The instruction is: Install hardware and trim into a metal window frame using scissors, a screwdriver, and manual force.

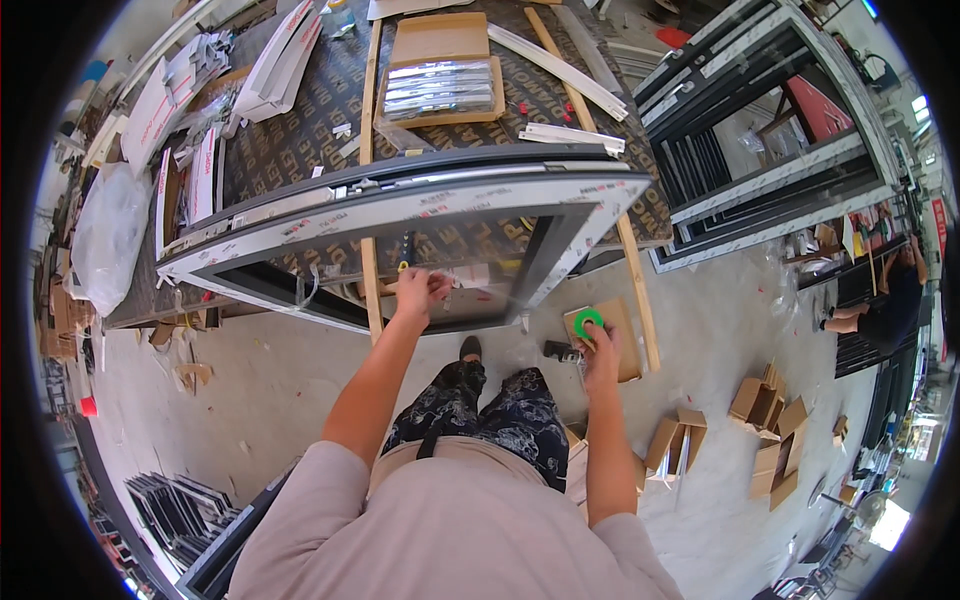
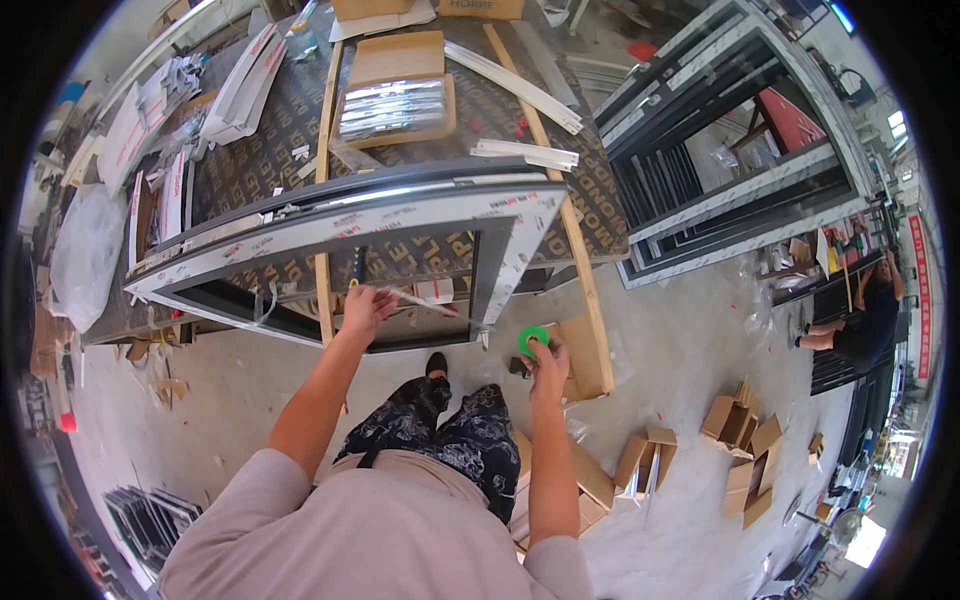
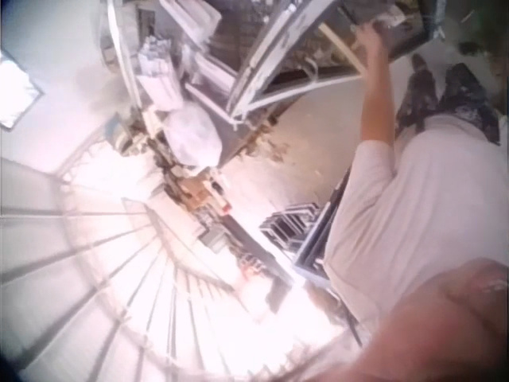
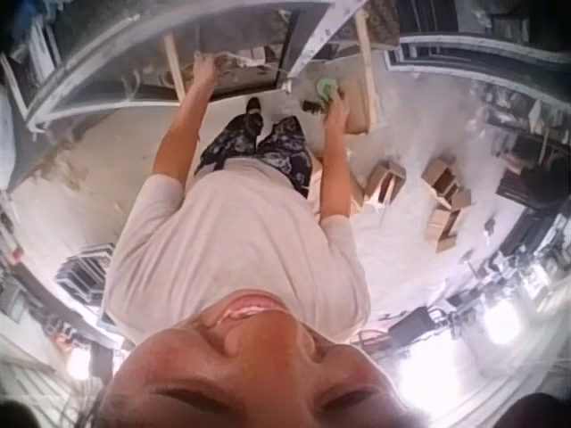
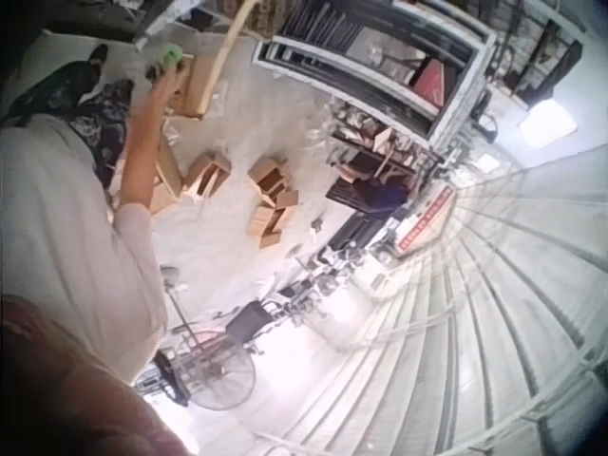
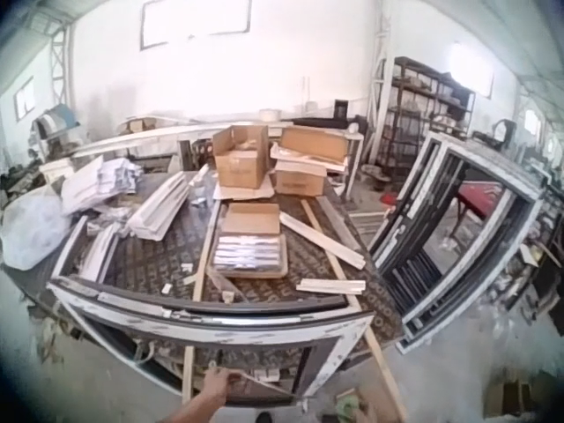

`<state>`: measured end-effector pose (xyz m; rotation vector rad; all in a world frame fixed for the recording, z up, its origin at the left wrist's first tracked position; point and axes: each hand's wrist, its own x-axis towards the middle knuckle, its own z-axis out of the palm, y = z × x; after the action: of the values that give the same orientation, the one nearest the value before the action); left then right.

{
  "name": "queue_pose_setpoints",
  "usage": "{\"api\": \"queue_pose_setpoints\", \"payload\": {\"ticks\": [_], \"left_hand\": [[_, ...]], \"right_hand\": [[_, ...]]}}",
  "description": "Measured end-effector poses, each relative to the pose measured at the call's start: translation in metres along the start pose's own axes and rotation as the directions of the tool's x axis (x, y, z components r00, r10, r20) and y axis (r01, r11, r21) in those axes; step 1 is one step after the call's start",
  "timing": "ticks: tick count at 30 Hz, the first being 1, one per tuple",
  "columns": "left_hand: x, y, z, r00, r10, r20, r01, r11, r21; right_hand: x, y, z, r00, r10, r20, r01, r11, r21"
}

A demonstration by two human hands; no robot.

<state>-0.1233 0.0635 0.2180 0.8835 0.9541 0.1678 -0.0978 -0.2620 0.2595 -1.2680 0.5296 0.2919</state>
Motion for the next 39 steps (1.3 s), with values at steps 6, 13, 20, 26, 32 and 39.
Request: {"api": "queue_pose_setpoints", "payload": {"ticks": [6,13,20,26,32,39], "left_hand": [[0.030,0.008,0.102,0.987,0.087,0.133,-0.145,0.836,0.529],[0.031,0.007,0.143,0.918,0.227,0.326,-0.397,0.539,0.743],[0.013,0.006,0.133,0.865,0.331,0.379,-0.497,0.454,0.739],[-0.021,0.008,0.107,0.767,0.429,0.478,-0.600,0.214,0.771],[-0.020,0.003,0.106,0.653,0.524,0.546,-0.677,0.080,0.732],[-0.043,0.022,0.075,0.776,0.203,0.598,-0.606,-0.025,0.795]], "right_hand": [[0.063,-0.055,-0.003,0.995,0.024,-0.096,-0.055,0.943,-0.327],[0.150,-0.104,0.028,0.982,0.137,0.132,-0.134,0.991,-0.031],[0.179,-0.109,0.125,0.973,0.172,0.152,-0.141,0.971,-0.196],[0.189,-0.098,0.130,0.986,0.086,0.140,-0.047,0.964,-0.260],[0.194,-0.093,0.133,0.991,0.005,0.134,0.035,0.956,-0.292],[0.187,-0.099,0.117,0.981,-0.143,0.132,0.176,0.943,-0.281]]}}
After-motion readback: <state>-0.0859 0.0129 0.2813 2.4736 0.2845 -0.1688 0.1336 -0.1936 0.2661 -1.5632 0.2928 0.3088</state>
